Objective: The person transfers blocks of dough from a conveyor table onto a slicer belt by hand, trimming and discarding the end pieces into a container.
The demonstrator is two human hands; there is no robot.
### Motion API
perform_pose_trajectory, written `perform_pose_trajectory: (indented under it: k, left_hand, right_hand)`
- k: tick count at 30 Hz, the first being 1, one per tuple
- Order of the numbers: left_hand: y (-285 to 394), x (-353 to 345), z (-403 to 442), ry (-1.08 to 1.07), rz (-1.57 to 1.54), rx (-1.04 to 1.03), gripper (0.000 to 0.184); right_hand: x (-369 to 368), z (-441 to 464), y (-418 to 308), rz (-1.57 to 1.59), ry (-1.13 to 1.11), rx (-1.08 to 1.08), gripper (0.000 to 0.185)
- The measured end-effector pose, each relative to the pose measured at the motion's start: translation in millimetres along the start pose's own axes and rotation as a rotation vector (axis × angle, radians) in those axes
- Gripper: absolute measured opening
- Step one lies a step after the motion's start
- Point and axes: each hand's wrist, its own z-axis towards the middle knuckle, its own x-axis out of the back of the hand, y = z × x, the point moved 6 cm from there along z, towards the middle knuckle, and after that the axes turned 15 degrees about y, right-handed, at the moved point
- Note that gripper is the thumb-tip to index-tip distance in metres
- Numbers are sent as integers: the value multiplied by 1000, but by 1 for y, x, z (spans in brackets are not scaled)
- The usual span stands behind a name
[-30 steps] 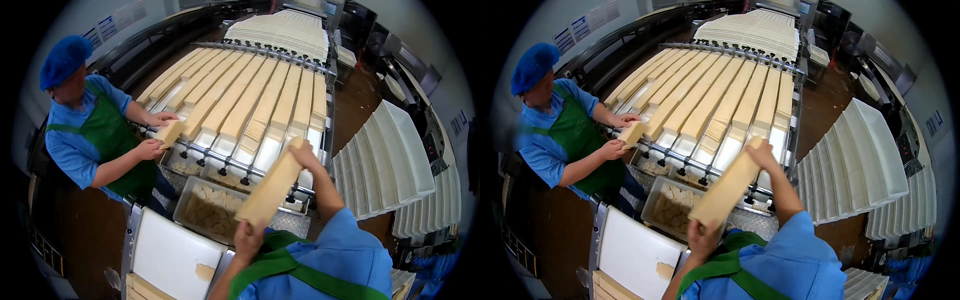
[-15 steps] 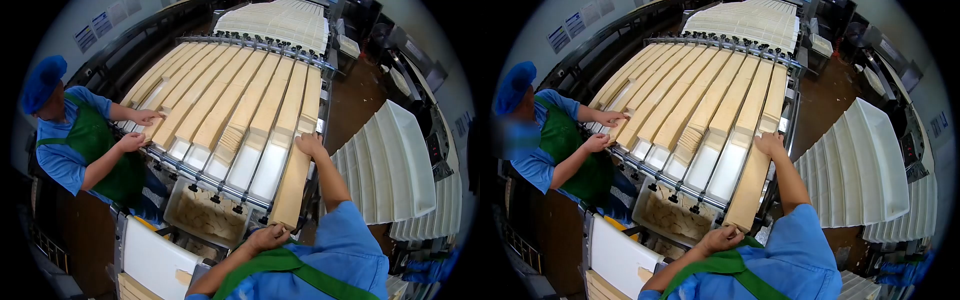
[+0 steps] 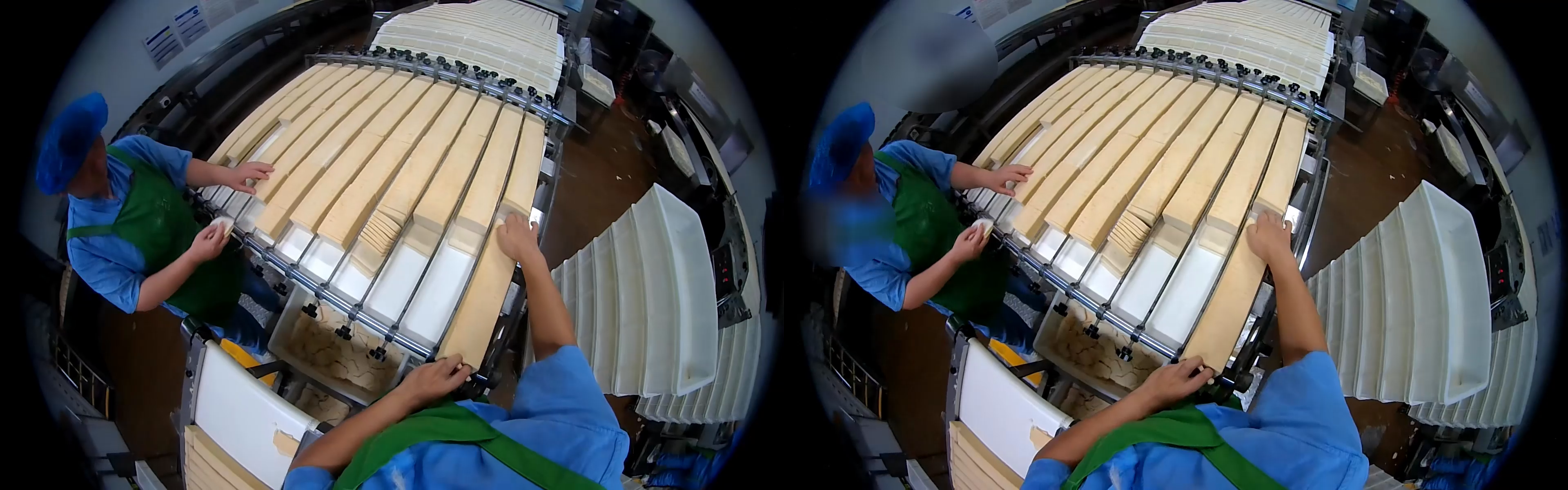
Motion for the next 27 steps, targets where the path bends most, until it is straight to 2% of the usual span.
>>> perform_pose_trajectory:
  k: [2, 4, 5, 6, 8, 9, 14, 16, 17, 18, 20, 22, 23, 26, 27]
  left_hand:
    - [-2, 0, 7, -19, -5, 20, 25]
    - [-9, -8, 15, -199, -48, 135, 20]
    - [-15, -23, 11, -182, -88, 94, 29]
    - [-19, -28, 16, -180, -80, 96, 29]
    - [-20, -24, 31, -9, 77, -17, 21]
    - [-23, -22, 40, 24, 59, 50, 16]
    - [-31, -26, 26, 24, 72, 101, 14]
    - [-35, 0, 16, 164, 41, 171, 14]
    - [-47, 2, -1, 270, -35, 319, 17]
    - [-46, 23, -8, 349, 35, 228, 22]
    - [-49, 63, -33, 488, 70, 384, 28]
    - [-51, 94, -67, 660, -2, 612, 33]
    - [-51, 106, -82, 720, 51, 660, 33]
    - [-60, 115, -136, 831, 119, 802, 31]
    - [-66, 113, -153, 773, 142, 850, 39]
  right_hand:
    - [4, -1, 1, -34, -19, 4, 55]
    - [6, -5, -1, -67, 43, 32, 54]
    - [8, -6, -3, -105, 102, 55, 54]
    - [6, -9, -5, -99, 106, 61, 54]
    - [12, -14, -7, -39, 277, 10, 54]
    - [8, -15, -7, -32, 266, 1, 58]
    - [0, -27, -22, -53, 260, 17, 64]
    - [0, -33, -34, -56, 282, 71, 63]
    - [2, -39, -41, 9, 306, 118, 62]
    - [5, -47, -52, 72, 321, 169, 61]
    - [11, -63, -78, 100, 232, 227, 59]
    - [12, -77, -96, 254, 294, 344, 57]
    - [9, -82, -105, 248, 271, 355, 56]
    - [-1, -99, -137, 330, 233, 461, 55]
    - [0, -105, -152, 341, 219, 486, 55]
